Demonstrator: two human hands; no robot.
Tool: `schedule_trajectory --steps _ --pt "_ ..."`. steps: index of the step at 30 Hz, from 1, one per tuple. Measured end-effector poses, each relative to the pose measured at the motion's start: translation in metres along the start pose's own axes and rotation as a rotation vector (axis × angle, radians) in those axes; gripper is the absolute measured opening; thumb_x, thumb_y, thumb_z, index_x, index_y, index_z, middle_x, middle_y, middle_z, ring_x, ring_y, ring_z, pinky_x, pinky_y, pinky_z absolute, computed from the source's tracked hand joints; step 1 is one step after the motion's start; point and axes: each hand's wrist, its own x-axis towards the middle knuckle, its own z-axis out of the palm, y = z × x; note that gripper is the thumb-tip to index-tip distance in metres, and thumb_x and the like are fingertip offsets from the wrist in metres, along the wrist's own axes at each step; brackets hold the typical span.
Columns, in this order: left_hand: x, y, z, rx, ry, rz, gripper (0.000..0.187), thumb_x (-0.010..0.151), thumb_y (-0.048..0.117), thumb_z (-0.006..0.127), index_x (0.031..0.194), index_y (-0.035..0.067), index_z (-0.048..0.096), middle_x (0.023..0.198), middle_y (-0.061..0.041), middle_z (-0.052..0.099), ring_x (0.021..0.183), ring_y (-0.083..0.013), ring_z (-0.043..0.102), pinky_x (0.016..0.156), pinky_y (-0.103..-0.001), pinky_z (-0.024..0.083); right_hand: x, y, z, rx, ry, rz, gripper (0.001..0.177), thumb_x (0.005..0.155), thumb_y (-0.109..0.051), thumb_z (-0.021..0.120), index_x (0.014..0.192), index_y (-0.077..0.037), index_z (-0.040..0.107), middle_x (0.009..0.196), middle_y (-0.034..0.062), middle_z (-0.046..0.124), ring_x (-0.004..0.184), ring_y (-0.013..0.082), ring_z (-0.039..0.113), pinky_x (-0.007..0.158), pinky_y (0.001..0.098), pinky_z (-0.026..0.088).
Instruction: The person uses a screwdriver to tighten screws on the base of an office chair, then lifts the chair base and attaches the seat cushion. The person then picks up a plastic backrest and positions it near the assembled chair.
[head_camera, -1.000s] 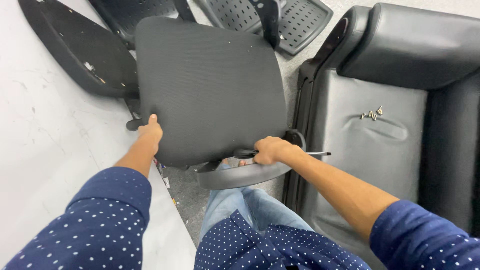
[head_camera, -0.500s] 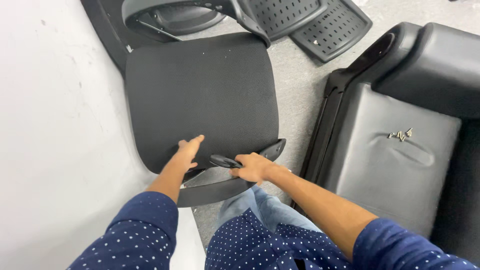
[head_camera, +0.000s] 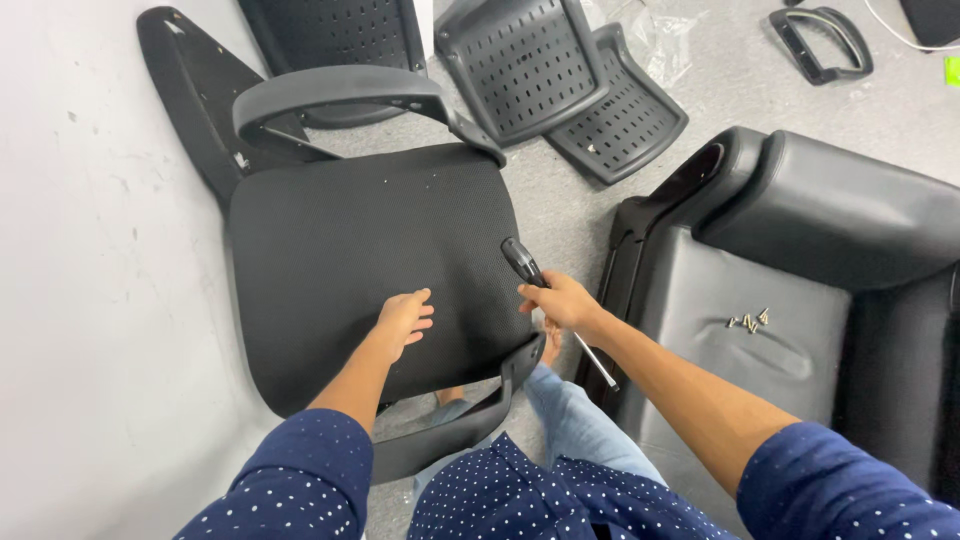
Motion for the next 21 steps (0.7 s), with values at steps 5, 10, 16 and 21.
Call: schedule_trajectory --steps 5,10,16,21 --pt "0.004 0.042 0.043 -0.028 0.038 0.035 0.063 0.099 0.038 0.054 0.149 0.0 0.045 0.139 -0.015 0.064 0.126 -0.0293 0.063 0.108 -0.045 0.048 0.019 -0.002 -0.05 0.018 -0.049 -0.005 0.037 0.094 -0.034 0.065 0.111 -0.001 0.066 0.096 0.0078 0.076 0.065 0.0128 0.055 0.063 0.0296 0.048" --pt "0.019 0.071 0.094 -0.157 0.162 0.046 0.061 0.099 0.038 0.053 0.147 0.002 0.048 0.137 -0.013 0.066 0.124 -0.0276 0.064 0.106 -0.044 0.048 0.066 0.0 -0.11 0.008 -0.153 -0.043 0.035 0.094 -0.033 0.064 0.11 -0.001 0.067 0.097 0.0083 0.075 0.064 0.011 0.057 0.063 0.0284 0.048" --pt "0.047 0.095 0.184 -0.237 0.19 -0.008 0.061 0.097 0.039 0.055 0.146 0.002 0.05 0.138 -0.013 0.065 0.123 -0.0288 0.064 0.105 -0.046 0.048 0.107 0.012 -0.216 -0.013 -0.203 -0.023 0.033 0.094 -0.03 0.062 0.112 -0.002 0.065 0.098 0.008 0.074 0.061 0.013 0.057 0.055 0.0277 0.044" --pt "0.072 0.127 0.236 -0.168 0.101 0.002 0.062 0.097 0.041 0.056 0.146 0.005 0.049 0.139 -0.012 0.064 0.123 -0.0283 0.063 0.106 -0.046 0.047 0.135 0.018 -0.291 0.036 -0.105 0.004 0.032 0.097 -0.03 0.061 0.11 0.0 0.062 0.099 0.0095 0.072 0.061 0.0141 0.056 0.053 0.0286 0.044"
